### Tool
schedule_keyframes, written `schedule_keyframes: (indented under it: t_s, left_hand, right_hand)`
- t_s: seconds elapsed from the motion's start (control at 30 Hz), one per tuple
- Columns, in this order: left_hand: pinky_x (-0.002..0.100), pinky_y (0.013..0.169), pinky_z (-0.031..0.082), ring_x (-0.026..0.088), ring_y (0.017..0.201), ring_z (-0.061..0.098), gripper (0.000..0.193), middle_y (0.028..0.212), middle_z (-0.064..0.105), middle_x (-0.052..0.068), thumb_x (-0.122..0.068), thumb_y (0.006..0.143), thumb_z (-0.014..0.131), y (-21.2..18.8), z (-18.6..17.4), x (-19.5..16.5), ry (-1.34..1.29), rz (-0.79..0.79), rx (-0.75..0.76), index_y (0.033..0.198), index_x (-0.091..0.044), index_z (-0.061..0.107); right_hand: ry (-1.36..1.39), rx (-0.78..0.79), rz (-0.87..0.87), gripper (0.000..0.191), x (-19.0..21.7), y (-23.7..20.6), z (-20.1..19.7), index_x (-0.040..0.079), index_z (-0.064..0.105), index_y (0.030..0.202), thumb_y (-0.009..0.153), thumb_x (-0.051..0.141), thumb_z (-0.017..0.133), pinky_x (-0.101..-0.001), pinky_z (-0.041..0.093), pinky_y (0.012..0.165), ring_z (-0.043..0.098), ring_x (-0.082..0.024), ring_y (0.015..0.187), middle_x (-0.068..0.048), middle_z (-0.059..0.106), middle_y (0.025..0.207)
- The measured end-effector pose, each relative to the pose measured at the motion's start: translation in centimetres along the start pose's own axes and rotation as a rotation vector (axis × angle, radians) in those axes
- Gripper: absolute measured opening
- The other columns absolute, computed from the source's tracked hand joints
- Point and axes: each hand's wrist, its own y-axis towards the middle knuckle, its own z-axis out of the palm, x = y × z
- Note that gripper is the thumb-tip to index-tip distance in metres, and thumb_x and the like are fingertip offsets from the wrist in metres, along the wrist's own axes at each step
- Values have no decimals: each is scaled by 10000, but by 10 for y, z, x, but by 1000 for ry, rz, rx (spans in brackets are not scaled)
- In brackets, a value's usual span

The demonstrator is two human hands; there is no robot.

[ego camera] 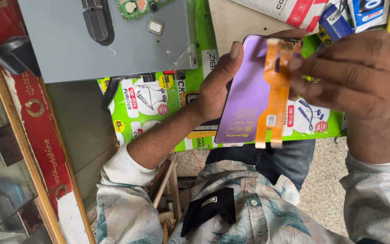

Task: The person applies adhesive from a tube along the edges of a smartphone frame. They then pick up a purple screen assembly and align it with the frame, preparing to attach it.

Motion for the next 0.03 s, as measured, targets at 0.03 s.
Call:
schedule_keyframes:
  t_s: [0.03]
  left_hand:
    - [473, 1178, 402, 264, 1359, 455, 842, 1483, 421, 144, -624, 1105, 434, -1, 0, 0, 5, -8, -17, 1644, -23, 194]
  right_hand:
    - [1, 0, -2, 130, -28, -5, 7, 113, 754, 803, 805, 58, 872, -376, 560, 641, 695, -253, 827, -90, 771, 864]
